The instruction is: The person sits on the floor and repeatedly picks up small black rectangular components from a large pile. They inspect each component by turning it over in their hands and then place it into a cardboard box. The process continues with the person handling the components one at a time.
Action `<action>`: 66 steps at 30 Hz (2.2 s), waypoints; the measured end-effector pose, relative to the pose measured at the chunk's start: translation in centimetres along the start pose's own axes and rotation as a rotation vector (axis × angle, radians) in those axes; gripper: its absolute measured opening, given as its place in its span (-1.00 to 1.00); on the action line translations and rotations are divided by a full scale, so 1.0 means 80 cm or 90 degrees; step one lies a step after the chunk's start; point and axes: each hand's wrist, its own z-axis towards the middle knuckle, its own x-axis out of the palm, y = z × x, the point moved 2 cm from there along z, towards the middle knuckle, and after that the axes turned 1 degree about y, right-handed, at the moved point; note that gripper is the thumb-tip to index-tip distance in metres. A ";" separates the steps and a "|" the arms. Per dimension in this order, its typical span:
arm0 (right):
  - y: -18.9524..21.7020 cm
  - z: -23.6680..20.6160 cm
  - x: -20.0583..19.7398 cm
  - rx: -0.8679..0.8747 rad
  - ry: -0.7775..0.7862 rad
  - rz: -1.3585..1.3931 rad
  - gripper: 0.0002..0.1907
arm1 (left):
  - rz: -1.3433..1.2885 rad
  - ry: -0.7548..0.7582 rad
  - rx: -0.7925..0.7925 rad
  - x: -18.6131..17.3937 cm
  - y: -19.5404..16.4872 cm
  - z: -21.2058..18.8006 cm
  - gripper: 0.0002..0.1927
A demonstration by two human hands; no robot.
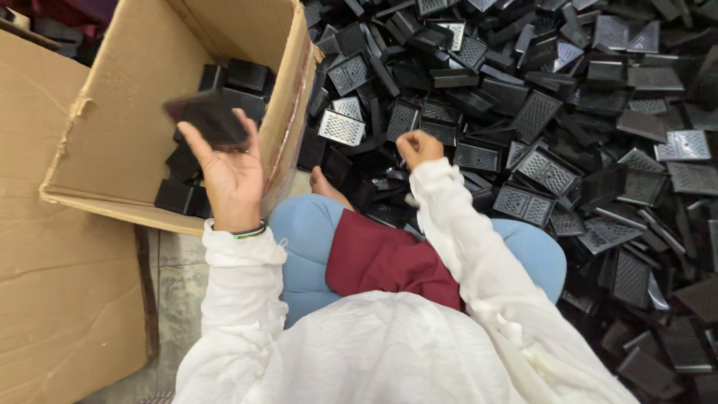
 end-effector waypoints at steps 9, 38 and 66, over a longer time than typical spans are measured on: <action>0.000 0.078 0.049 0.132 -0.027 -0.271 -0.69 | 0.098 -0.085 -0.339 -0.103 0.183 -0.001 -0.65; 0.090 0.365 0.095 -0.372 -0.054 -0.798 -0.76 | 0.181 -0.056 -0.295 -0.104 0.296 0.021 -0.37; 0.026 -0.167 -0.140 -0.077 -0.170 -0.322 -0.12 | 0.650 0.237 -0.256 -0.052 0.310 -0.025 -0.47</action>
